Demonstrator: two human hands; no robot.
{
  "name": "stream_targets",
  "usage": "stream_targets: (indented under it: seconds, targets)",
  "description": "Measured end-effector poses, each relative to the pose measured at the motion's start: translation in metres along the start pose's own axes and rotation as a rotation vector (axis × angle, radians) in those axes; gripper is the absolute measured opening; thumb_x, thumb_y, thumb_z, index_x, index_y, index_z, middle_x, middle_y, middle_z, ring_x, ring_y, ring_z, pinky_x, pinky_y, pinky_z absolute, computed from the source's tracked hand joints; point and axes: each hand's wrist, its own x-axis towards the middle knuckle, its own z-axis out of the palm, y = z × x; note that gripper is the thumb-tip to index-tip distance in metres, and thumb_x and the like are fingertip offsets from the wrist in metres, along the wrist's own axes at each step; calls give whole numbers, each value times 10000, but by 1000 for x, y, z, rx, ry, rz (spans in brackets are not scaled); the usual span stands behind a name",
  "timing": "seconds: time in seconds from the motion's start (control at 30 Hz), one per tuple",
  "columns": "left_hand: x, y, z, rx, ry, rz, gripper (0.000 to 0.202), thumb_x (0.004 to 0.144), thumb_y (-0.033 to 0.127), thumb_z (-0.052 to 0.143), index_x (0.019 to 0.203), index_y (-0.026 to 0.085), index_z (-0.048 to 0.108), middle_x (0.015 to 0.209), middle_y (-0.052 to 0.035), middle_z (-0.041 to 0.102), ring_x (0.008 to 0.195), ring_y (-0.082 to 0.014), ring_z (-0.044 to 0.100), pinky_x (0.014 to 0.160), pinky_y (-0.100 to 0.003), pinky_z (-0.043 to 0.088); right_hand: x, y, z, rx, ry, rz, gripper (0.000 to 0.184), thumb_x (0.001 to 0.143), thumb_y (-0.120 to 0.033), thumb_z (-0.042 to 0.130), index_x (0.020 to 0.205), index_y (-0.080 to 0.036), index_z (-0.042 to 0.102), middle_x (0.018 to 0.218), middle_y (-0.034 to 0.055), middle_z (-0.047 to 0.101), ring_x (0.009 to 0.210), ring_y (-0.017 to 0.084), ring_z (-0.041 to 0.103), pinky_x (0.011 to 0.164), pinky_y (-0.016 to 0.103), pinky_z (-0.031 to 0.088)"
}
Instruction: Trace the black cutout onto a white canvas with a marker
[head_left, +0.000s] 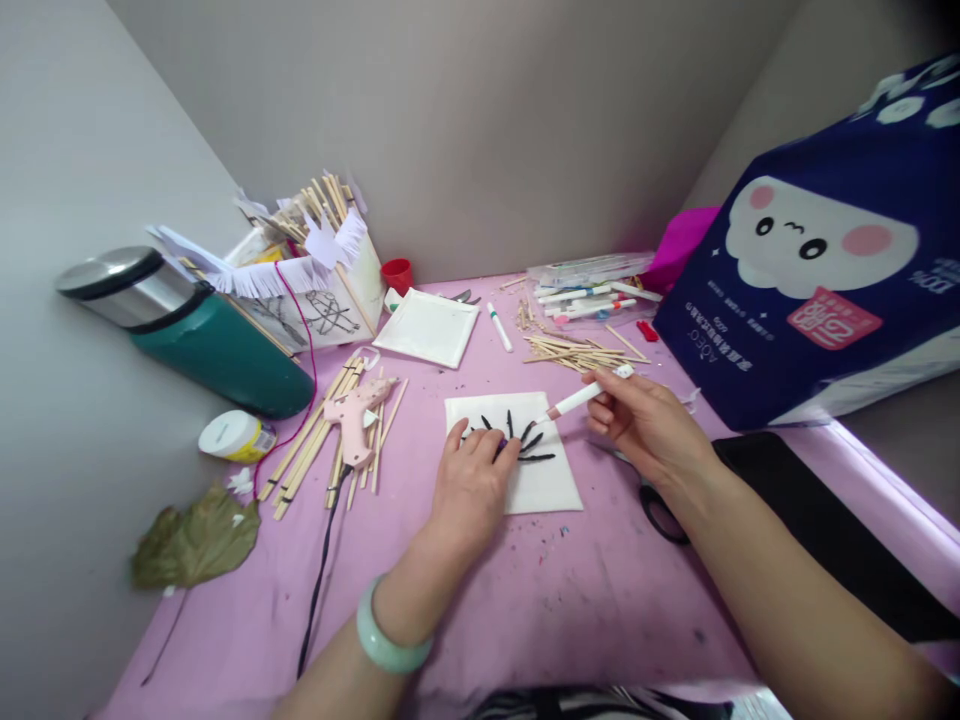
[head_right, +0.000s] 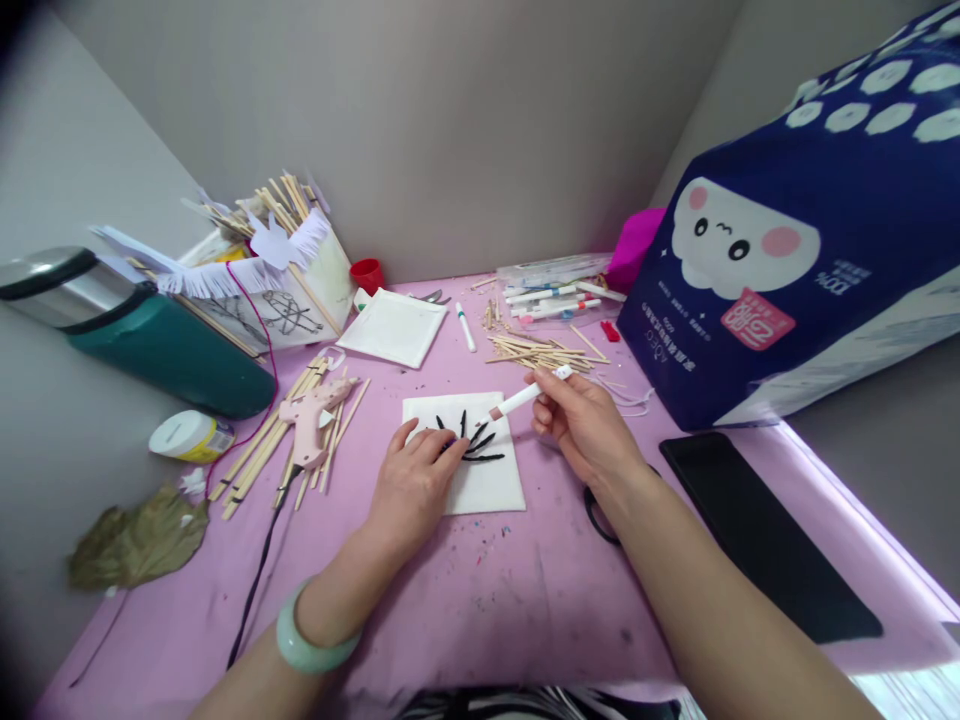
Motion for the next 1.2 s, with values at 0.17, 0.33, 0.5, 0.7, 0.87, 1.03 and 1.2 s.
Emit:
stream_targets:
  seconds: [0.17,0.33,0.5,0.7,0.87,1.03,1.2]
  targets:
    - [-1,-1,1,-5,124,9,274,867,74,484,1083,168,624,1010,-77,637,933,-173,581,1065,-441,363,1,0,-1,-5,-3,-13,228,701,-319,776,781,-127,684,603,-37,418,504,50,377,424,177,343]
    - [0,-1,3,-14,141,14,275,867,76,485,1087,162,626,1029,-84,628,967,-182,573,1067,-449,371,1,0,0,2,3,-24,227,692,-318,781,766,-127,681,598,-37,422,503,50,377,420,176,342]
    - [-2,-2,6,-13,61,5,280,852,75,509,1088,164,630,1062,-89,618,985,-202,560,1023,-424,419,2,-1,0,11,1,-27,224,697,-328,776,765,-138,678,597,-39,418,507,51,379,423,174,344]
    - [-4,5,4,-8,-30,-86,308,890,118,450,1156,170,598,1144,-139,547,949,-212,563,793,-342,520,2,0,0,-4,-3,-33,228,692,-332,779,768,-143,676,599,-42,412,502,50,377,421,175,344]
    - [-8,10,3,16,-64,-48,374,854,108,494,1222,133,553,1157,-135,565,1097,-270,518,946,-430,465,3,1,-1,-12,-17,-40,219,703,-337,771,775,-150,680,625,-38,424,512,50,388,419,176,341]
    - [-11,20,4,46,-55,-71,383,873,172,515,1244,78,529,1280,-184,528,1188,-301,491,993,-455,445,3,3,-3,-17,-14,-36,208,713,-326,768,777,-147,682,651,-29,441,515,47,387,421,174,343]
    - [-11,37,-1,18,-56,-126,427,899,327,512,1238,68,534,1309,-216,512,1224,-329,480,998,-487,438,4,4,-5,-21,-19,-23,194,719,-335,763,769,-166,681,628,-28,423,521,57,388,422,173,349]
